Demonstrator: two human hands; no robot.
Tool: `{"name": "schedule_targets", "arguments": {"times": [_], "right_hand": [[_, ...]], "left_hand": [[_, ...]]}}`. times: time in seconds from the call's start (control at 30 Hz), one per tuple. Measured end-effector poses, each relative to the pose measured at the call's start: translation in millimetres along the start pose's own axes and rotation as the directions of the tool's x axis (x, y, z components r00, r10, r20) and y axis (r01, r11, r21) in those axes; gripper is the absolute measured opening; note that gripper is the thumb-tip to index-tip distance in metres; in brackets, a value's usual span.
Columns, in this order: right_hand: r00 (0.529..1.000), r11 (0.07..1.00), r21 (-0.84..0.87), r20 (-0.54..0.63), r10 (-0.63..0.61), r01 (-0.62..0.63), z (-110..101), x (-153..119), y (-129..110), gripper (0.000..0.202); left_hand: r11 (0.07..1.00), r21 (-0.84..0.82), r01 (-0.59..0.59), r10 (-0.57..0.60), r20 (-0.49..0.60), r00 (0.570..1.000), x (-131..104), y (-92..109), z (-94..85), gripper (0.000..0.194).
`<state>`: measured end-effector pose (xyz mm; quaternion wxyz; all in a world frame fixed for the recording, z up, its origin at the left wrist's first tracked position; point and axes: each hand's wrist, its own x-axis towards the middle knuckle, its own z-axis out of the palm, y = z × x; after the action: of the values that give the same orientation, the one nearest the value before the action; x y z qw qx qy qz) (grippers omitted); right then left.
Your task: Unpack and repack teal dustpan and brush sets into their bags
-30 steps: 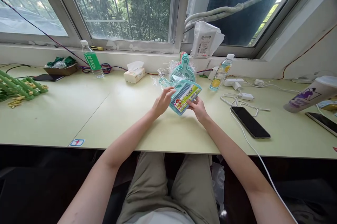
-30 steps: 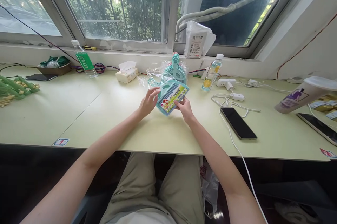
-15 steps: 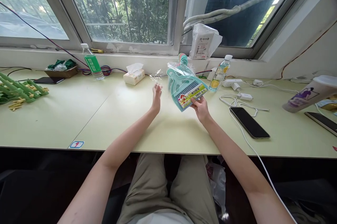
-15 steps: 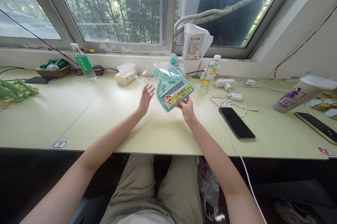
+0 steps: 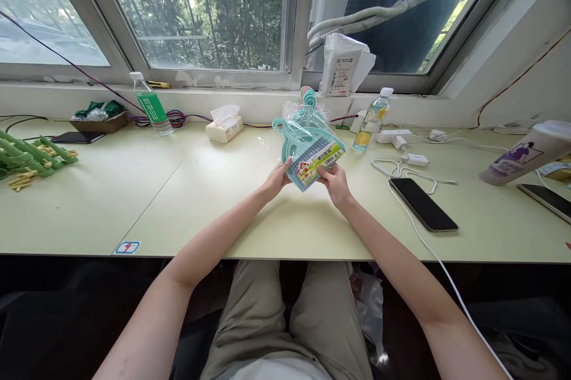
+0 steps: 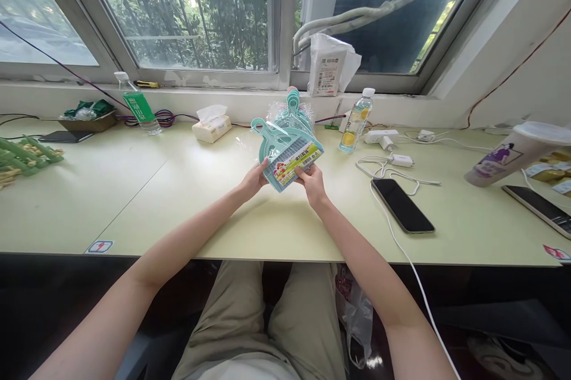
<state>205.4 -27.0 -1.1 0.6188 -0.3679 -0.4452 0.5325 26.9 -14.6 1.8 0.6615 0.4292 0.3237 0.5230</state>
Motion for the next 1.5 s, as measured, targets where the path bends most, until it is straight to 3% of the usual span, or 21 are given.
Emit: {"name": "schedule_targets", "arguments": {"times": [0.1,0.2,0.37,0.57,0.8,1.07,1.2,1.3,1.5], "right_hand": [[1.000,0.999,0.040,-0.026,-0.011,0.012,0,1,3,0.038],[0.999,0.998,0.058,-0.036,-0.015,0.017,0,2,5,0.039],[1.000,0.999,0.042,-0.017,-0.018,0.019,2,0,2,0.044],[0.999,0.997,0.077,-0.047,-0.022,0.026,1,-1,0,0.044],[0.999,0.997,0.070,-0.034,-0.017,0.019,1,1,2,0.041],[0.999,0.997,0.068,0.044,0.019,-0.022,1,2,5,0.042],[0.992,0.992,0.051,0.065,0.109,-0.112,-3,7,4,0.041],[0.986,0.984,0.054,0.017,0.168,-0.169,-7,12,2,0.034],[0.978,0.992,0.111,-0.189,0.084,-0.064,-14,16,1,0.029]], "left_hand": [[1.000,0.006,0.027,-0.028,0.105,0.994,-3,0,2.0,0.050],[1.000,-0.017,-0.021,0.023,0.162,0.986,-6,1,6.9,0.051],[0.992,-0.054,-0.118,0.121,0.062,0.991,-12,-6,17.8,0.061],[1.000,-0.015,-0.013,0.013,0.047,0.999,-18,-15,25.8,0.072],[0.991,-0.098,-0.095,0.098,0.027,0.995,-14,-9,22.4,0.056],[0.993,0.077,-0.094,0.094,0.004,0.996,-14,-9,14.6,0.060],[0.977,0.132,-0.166,0.174,-0.048,0.984,-14,-10,17.5,0.062],[0.970,0.140,-0.201,0.208,-0.038,0.977,-12,-8,17.2,0.062],[0.972,0.199,-0.124,0.117,0.044,0.992,-9,-4,8.5,0.064]]}}
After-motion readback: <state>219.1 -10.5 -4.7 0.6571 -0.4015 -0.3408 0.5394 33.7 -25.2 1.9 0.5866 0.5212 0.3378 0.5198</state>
